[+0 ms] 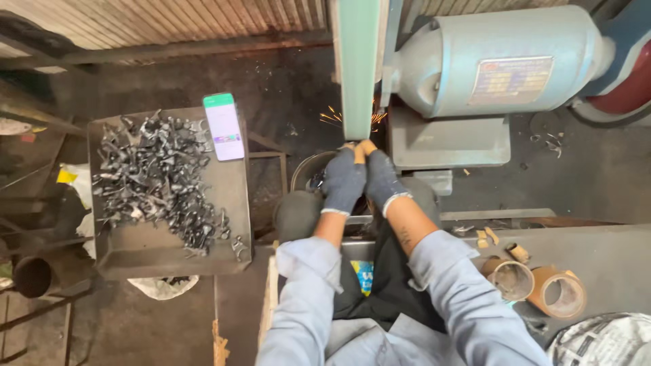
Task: The person sits at a grinding station and repeatedly picks small metal parts from a tray, grinds them against a belt grinder, and places the finished pieces into a bucket. The process is repeated continuously throughout the clip.
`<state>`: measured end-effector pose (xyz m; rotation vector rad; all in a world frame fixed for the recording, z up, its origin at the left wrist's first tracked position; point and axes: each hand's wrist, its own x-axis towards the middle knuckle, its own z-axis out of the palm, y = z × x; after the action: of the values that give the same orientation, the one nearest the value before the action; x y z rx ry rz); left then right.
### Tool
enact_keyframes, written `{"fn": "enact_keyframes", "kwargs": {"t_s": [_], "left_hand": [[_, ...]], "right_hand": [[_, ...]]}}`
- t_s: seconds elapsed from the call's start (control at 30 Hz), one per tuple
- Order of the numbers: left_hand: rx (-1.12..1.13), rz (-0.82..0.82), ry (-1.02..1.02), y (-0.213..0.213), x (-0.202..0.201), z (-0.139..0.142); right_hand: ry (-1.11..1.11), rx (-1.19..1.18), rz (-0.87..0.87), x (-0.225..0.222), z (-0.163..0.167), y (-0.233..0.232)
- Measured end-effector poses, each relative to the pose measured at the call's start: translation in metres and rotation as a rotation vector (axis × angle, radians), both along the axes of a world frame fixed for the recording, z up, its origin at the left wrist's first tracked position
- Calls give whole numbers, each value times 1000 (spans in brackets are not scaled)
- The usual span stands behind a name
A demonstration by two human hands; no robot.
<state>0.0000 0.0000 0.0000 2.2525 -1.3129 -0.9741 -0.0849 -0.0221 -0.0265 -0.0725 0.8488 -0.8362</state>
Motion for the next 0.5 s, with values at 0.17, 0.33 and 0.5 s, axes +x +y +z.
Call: {"fn": "enact_keyframes", "kwargs": {"t_s": [0.17,0.33,0.5], "left_hand": [[-443,-9,639,40,41,-35],[-437,177,855,31,8,-44],[-407,-198,433,22,36,-48]], "right_hand": [[284,-352,159,-19,9,31],[870,-530,137,-25,30,30],[468,-404,-26,-13,39,48]]}}
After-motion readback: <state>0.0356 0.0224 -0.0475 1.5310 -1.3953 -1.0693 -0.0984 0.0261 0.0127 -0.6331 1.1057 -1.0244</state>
